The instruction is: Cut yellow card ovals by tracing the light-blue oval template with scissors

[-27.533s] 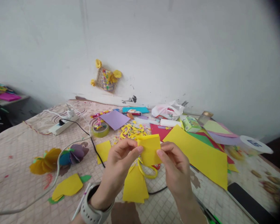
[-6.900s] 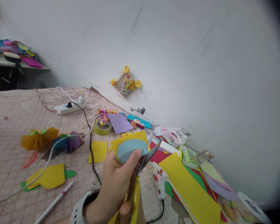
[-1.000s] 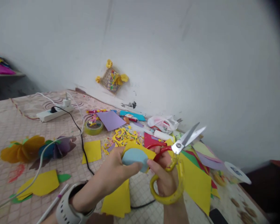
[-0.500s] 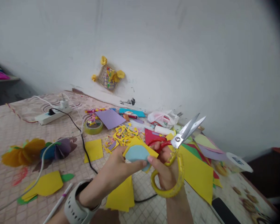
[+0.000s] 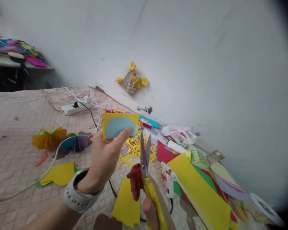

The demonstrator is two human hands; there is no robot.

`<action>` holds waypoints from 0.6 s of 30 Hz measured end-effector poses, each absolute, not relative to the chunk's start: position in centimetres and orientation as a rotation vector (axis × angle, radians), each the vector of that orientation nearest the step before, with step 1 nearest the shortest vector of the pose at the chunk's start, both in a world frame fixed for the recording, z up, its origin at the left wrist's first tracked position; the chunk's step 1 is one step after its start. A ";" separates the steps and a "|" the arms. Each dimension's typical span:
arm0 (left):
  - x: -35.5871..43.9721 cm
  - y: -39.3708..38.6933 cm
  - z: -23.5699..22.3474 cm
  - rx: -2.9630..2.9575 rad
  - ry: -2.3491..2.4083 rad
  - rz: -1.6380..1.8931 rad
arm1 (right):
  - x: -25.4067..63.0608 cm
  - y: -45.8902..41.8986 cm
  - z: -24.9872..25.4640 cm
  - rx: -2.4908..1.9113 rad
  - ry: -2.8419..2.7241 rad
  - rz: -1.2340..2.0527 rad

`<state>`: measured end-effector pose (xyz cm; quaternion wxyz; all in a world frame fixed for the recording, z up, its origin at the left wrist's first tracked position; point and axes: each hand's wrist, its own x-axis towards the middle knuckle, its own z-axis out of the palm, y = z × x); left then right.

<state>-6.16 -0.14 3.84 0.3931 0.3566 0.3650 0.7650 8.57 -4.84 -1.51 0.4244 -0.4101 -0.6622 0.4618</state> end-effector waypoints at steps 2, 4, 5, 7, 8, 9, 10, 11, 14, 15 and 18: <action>-6.5 -0.1 4.0 0.903 0.947 1.987 | 8.3 -4.9 -1.4 -1.031 -1.696 1.186; -6.6 -0.1 4.1 0.903 0.948 2.005 | 8.3 -4.9 -1.3 -1.038 -1.727 1.199; -6.6 -0.1 4.2 0.899 0.939 2.007 | 8.4 -4.8 -1.3 -1.041 -1.740 1.200; -6.5 -0.2 4.2 0.898 0.925 1.982 | 8.5 -4.8 -1.4 -1.041 -1.760 1.196; -6.4 -0.3 4.2 0.900 0.920 1.964 | 8.7 -4.8 -1.5 -1.039 -1.769 1.191; -6.3 -0.4 4.2 0.905 0.916 1.942 | 8.8 -4.8 -1.6 -1.035 -1.778 1.183; -6.1 -0.5 4.1 0.916 0.911 1.917 | 8.9 -4.9 -1.6 -1.032 -1.787 1.172; -5.9 -0.6 4.1 0.928 0.908 1.893 | 9.1 -4.9 -1.7 -1.031 -1.796 1.160; -5.4 -1.0 4.2 0.969 0.904 1.819 | 9.6 -5.1 -1.5 -1.042 -1.809 1.107; -5.2 -1.1 4.2 0.976 0.905 1.800 | 9.7 -5.1 -1.3 -1.051 -1.807 1.084; -4.6 -1.6 4.4 0.986 0.894 1.761 | 10.1 -5.1 -0.8 -1.075 -1.791 1.003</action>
